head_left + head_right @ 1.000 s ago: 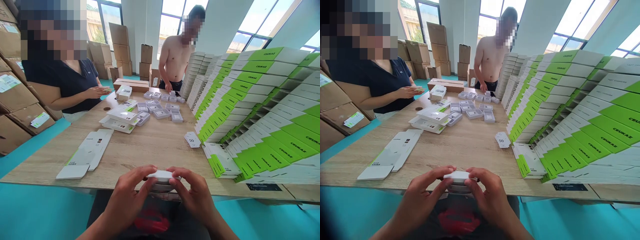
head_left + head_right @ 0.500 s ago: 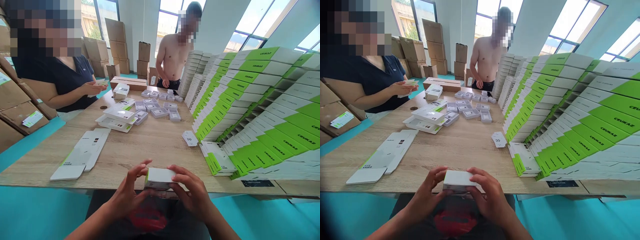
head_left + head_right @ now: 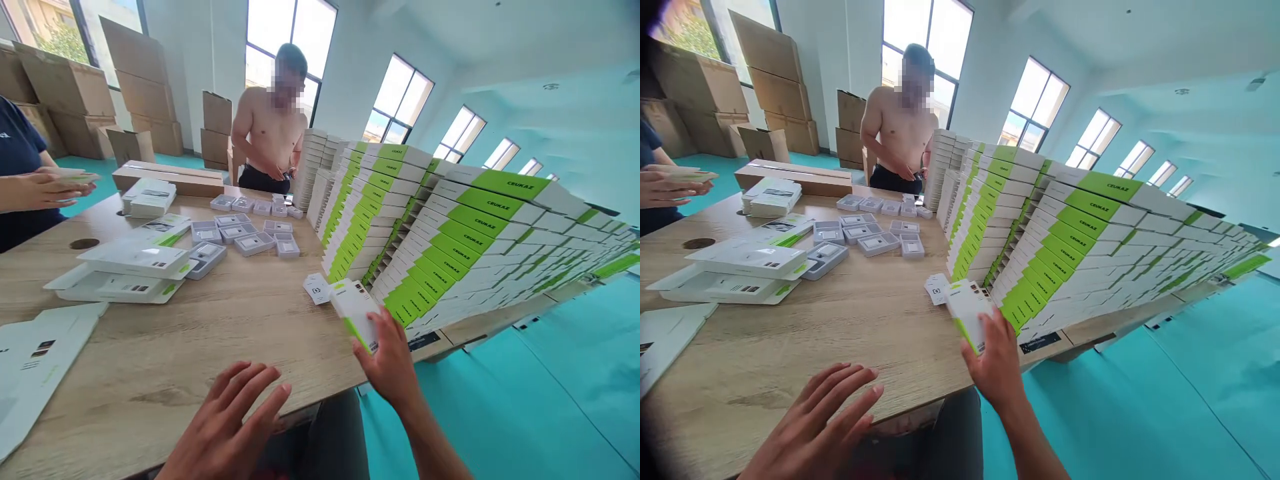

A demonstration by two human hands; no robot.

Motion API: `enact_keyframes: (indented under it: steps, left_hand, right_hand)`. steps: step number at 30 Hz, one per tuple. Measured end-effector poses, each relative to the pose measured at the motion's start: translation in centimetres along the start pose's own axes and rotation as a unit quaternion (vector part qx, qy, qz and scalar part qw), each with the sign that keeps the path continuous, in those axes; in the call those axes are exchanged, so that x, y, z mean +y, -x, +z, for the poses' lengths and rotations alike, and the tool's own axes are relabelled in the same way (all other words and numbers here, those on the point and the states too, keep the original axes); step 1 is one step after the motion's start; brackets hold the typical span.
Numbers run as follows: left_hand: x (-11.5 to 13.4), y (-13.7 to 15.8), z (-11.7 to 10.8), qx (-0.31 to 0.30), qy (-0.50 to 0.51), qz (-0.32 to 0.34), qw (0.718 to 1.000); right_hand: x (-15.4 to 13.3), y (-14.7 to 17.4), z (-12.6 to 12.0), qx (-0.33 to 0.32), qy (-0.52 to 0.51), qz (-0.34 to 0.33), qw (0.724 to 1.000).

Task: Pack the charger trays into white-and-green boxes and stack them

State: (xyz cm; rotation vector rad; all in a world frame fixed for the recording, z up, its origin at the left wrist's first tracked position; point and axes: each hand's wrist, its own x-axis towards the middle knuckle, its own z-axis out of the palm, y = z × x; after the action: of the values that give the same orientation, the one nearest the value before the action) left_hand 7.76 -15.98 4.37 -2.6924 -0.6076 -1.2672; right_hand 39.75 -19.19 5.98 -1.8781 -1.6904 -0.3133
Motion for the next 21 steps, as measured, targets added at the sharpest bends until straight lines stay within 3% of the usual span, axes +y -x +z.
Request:
enact_keyframes:
  steps: [2, 4, 7, 9, 11, 12, 14, 16, 17, 21]
  left_hand:
    - [-0.1, 1.0, 0.7, -0.022, 0.011, 0.001, 1.0]
    - [-0.2, 2.1, 0.9, -0.04, 0.009, 0.021, 0.999]
    - [-1.9, 4.4, -0.3, -0.056, -0.025, -0.011, 0.998]
    - [-4.4, 6.4, -2.4, -0.045, -0.093, -0.107, 0.989]
    - [-7.9, 8.6, -5.9, -0.034, -0.208, -0.254, 0.944]
    - [-9.6, 9.7, -8.0, -0.048, -0.272, -0.34, 0.899]
    - [-12.7, 11.6, -12.2, -0.114, -0.351, -0.515, 0.774]
    - [-14.7, 12.8, -15.6, -0.16, -0.352, -0.606, 0.695]
    - [-15.2, 13.1, -16.8, -0.168, -0.346, -0.622, 0.682]
    - [-14.5, 12.2, -17.9, -0.122, -0.355, -0.609, 0.699]
  right_hand:
    - [3.2, -1.2, 1.3, 0.031, 0.09, 0.007, 0.995]
    - [4.2, -2.0, 1.8, 0.029, 0.15, -0.011, 0.988]
    - [1.9, -1.3, 2.2, 0.048, 0.157, -0.062, 0.984]
    - [-0.7, 0.3, 2.9, 0.049, 0.096, -0.117, 0.987]
    - [-2.6, 2.3, 4.2, 0.023, 0.008, -0.186, 0.982]
    - [-3.2, 3.2, 5.2, 0.007, -0.037, -0.22, 0.975]
    - [-4.0, 4.7, 7.6, -0.022, -0.112, -0.283, 0.952]
    - [-4.9, 5.7, 9.9, -0.039, -0.166, -0.328, 0.929]
    - [-5.5, 6.0, 10.8, -0.043, -0.187, -0.336, 0.922]
    - [-9.7, 5.5, 11.7, -0.077, -0.276, -0.312, 0.906]
